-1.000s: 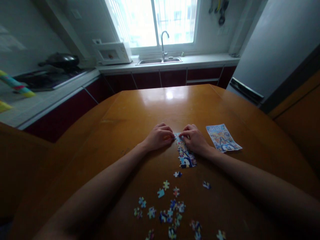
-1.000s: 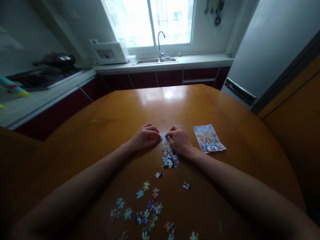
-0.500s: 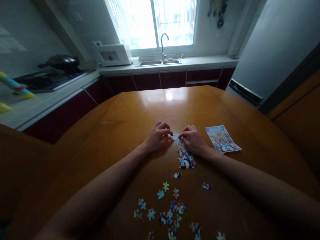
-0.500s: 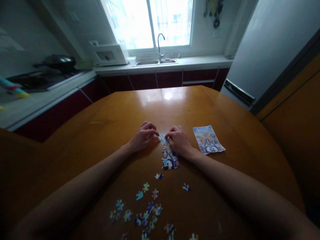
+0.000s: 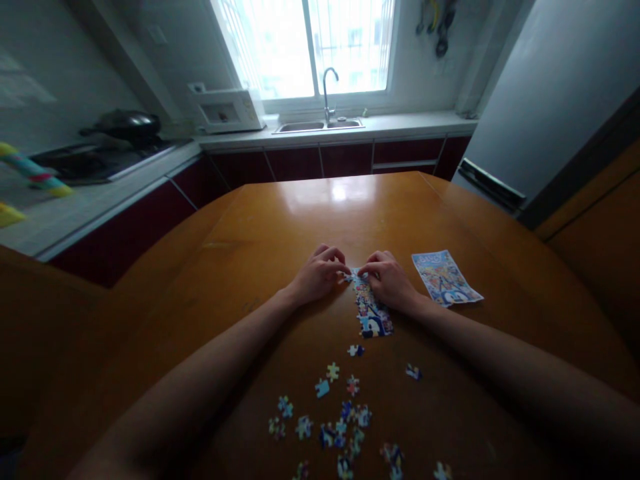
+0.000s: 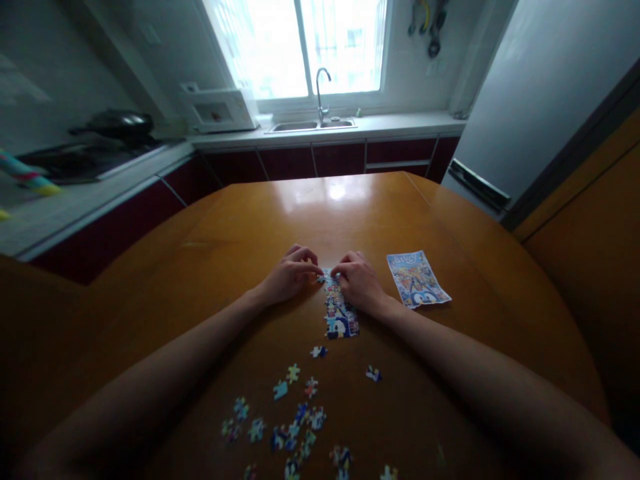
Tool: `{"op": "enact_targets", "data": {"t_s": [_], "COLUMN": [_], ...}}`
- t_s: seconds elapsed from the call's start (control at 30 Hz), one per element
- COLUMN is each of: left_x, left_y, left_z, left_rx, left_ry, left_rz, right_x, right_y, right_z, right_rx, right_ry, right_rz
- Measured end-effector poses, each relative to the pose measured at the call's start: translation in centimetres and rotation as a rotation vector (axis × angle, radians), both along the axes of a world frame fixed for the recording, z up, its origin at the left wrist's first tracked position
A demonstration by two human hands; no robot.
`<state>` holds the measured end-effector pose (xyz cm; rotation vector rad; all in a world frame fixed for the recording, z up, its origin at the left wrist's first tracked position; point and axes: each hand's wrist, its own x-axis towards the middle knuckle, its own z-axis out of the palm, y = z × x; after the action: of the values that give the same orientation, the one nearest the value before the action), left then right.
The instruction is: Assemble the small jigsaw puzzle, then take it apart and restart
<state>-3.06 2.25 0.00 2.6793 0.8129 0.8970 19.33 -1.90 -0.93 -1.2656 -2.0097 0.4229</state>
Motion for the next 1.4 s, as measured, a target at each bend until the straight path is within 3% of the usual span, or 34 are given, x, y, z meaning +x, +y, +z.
{"op": "enact_targets", "data": {"t_s": [0.17,0.4,1.07,1.27,1.4], "left_x": [0.0,0.1,0.1,0.1,0.2], "left_y": [-0.1,0.1,0.0,0.3,0.5], "left_z": [0.1,-0.1,0.0,-0.3,-0.7], "left_rx": [0.003,0.019,0.018,0.047,0.046], "left_ry": [0.034,0.016,0.018,-0.026,-0.063], "left_rz": [-0.013,0.029,-0.05,-0.033,0.003], "right_x": [0.0,0.3,0.4,0.0,-1.7], "right_y": [0.1,0.5,0.7,-0.5,-3.8], "right_z": [0.0,0.2,-0.3,1.1,3.1], "right_rx": [-0.005,0.094,0.074,0.217,0.326], "right_ry": [0.057,0.281,0.271,0.155,-0.011], "right_rz": [-0.005,-0.126,-0.115,-0.006,0.256]}}
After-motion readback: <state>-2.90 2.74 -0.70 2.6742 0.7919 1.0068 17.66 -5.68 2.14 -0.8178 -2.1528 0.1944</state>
